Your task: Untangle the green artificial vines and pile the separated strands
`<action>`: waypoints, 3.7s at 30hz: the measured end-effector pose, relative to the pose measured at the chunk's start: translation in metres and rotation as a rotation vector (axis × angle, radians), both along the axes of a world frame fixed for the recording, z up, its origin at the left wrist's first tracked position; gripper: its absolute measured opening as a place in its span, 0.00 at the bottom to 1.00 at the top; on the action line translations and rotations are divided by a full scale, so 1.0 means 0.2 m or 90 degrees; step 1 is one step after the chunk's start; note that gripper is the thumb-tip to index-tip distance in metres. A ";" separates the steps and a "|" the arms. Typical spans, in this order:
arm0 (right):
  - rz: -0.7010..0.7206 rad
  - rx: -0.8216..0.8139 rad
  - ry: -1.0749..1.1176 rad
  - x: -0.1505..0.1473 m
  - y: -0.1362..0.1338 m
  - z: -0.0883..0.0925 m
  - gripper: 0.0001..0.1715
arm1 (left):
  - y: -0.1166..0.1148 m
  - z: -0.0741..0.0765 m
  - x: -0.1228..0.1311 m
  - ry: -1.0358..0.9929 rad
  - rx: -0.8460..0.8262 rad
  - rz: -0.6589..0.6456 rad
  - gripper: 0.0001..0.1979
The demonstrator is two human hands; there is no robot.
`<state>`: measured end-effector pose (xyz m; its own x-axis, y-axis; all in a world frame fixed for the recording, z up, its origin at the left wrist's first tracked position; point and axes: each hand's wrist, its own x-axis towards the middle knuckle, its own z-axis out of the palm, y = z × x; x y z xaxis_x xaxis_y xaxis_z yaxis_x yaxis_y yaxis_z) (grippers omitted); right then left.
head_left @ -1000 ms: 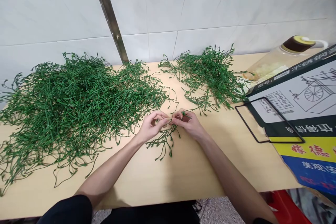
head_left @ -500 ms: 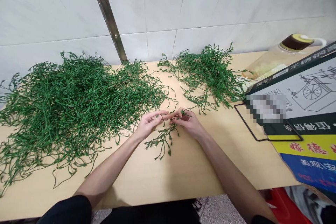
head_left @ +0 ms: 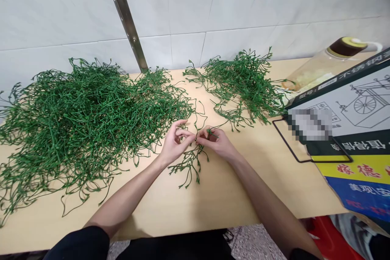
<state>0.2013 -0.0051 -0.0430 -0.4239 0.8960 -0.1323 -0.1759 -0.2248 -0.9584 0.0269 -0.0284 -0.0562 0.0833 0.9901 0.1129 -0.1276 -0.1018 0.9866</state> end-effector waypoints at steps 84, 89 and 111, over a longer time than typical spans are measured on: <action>-0.028 0.036 -0.061 -0.02 0.00 -0.04 0.29 | 0.00 -0.05 -0.03 0.165 0.133 -0.037 0.23; -0.009 0.046 -0.068 -0.01 0.00 -0.05 0.28 | 0.00 -0.03 -0.01 0.084 0.045 0.054 0.30; -0.051 -0.012 -0.012 0.00 0.02 -0.04 0.30 | 0.01 -0.04 -0.04 0.437 0.346 0.007 0.10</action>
